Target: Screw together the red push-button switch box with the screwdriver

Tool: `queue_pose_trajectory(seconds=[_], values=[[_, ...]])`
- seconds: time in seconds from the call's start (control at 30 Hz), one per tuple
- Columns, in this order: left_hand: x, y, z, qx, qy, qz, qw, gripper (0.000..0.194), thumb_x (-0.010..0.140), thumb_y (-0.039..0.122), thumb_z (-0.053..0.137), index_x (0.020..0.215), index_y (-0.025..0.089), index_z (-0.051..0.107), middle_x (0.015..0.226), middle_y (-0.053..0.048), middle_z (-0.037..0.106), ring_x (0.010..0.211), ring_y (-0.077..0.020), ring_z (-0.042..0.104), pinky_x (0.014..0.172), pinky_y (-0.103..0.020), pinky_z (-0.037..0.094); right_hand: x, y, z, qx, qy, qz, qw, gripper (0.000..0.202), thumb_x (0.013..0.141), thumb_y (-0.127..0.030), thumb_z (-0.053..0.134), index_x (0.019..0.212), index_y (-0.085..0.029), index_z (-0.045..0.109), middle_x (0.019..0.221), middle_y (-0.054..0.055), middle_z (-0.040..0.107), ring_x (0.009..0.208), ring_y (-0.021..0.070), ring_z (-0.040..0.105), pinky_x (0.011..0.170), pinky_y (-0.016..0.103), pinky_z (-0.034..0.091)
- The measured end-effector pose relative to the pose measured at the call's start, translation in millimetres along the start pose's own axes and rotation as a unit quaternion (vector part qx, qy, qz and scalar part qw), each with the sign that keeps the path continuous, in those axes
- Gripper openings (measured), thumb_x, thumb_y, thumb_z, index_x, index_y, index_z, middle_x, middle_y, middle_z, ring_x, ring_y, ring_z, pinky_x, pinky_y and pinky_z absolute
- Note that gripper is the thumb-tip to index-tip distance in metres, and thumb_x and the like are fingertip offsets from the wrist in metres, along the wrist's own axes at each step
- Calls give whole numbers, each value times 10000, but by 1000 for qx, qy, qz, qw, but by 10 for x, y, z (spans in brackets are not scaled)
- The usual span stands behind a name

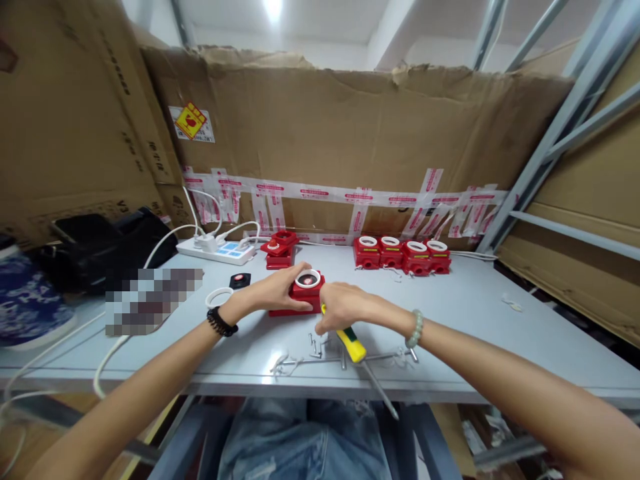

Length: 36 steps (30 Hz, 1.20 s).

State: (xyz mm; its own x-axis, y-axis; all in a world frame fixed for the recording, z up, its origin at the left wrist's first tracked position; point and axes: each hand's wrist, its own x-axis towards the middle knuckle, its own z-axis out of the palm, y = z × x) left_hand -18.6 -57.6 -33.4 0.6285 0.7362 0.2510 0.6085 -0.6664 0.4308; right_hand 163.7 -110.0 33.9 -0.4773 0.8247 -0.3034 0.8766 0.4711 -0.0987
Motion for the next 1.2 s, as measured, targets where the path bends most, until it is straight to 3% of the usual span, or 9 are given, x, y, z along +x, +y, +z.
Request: queue_pose_trajectory(seconds=[0.13, 0.27, 0.47, 0.57, 0.7, 0.8, 1.0, 1.1, 1.2], values=[[-3, -11, 4, 1, 1, 1, 1000, 674, 652, 506, 667, 1174, 197, 374, 1114, -116, 554, 981, -274, 559, 830, -369, 442, 45, 5, 148, -28, -40, -2, 999, 304, 577, -367, 597, 733, -120, 680, 691, 86, 657, 607, 174, 573, 482, 241, 364], [-2, -13, 5, 2, -2, 2, 1000, 672, 653, 503, 666, 1173, 191, 375, 1114, -120, 552, 985, -274, 556, 840, -372, 439, 46, 53, 177, -35, -33, -3, 999, 319, 603, -337, 568, 792, -114, 693, 753, 111, 678, 677, 197, 602, 533, 250, 392], [-3, 1, 5, -6, 1, 2, 1000, 664, 646, 493, 671, 1167, 197, 386, 1111, -116, 558, 986, -282, 557, 842, -386, 438, -47, 79, 173, -12, -59, -39, 997, 255, 604, -316, 558, 746, -147, 686, 695, 74, 662, 625, 173, 576, 527, 243, 384], [-8, 3, 2, -3, 2, -2, 1000, 661, 645, 498, 672, 1168, 211, 386, 1104, -104, 560, 981, -280, 562, 833, -381, 442, -85, 74, 117, 12, -39, -45, 998, 195, 606, -287, 547, 698, -164, 667, 627, 38, 630, 578, 147, 539, 510, 233, 368], [-1, 6, 44, -8, 22, -2, 1000, 666, 650, 503, 674, 1173, 217, 375, 1101, -93, 557, 972, -273, 568, 831, -384, 448, -124, 115, -40, 55, 53, -32, 997, 156, 621, -288, 526, 649, -170, 623, 545, 1, 557, 508, 117, 460, 477, 231, 331], [20, 22, 120, -18, 75, 4, 997, 732, 646, 503, 677, 1218, 206, 329, 1216, -119, 476, 1072, -278, 520, 895, -398, 432, -180, 167, -227, 133, 167, -38, 976, 166, 659, -295, 503, 643, -165, 604, 519, -14, 515, 485, 100, 416, 466, 227, 316], [37, 72, 223, 6, 149, -60, 987, 842, 634, 598, 642, 1276, 197, 273, 1263, -148, 397, 1128, -316, 473, 890, -453, 437, -281, 225, -540, 191, 458, -47, 867, 201, 695, -325, 513, 608, -153, 571, 545, -7, 500, 522, 102, 412, 498, 235, 325], [28, 49, 213, 45, 156, -128, 978, 840, 658, 642, 594, 1286, 185, 274, 1248, -171, 398, 1062, -341, 525, 819, -458, 461, -231, 264, -517, 191, 519, -47, 832, 204, 703, -325, 517, 585, -160, 541, 525, -21, 478, 511, 95, 403, 507, 234, 327], [13, -17, 169, 58, 170, -175, 968, 807, 722, 625, 536, 1312, 156, 248, 1268, -201, 377, 1077, -366, 524, 832, -469, 447, -132, 316, -417, 209, 525, -51, 823, 207, 713, -329, 518, 585, -166, 526, 518, -25, 482, 501, 94, 409, 501, 231, 328]])
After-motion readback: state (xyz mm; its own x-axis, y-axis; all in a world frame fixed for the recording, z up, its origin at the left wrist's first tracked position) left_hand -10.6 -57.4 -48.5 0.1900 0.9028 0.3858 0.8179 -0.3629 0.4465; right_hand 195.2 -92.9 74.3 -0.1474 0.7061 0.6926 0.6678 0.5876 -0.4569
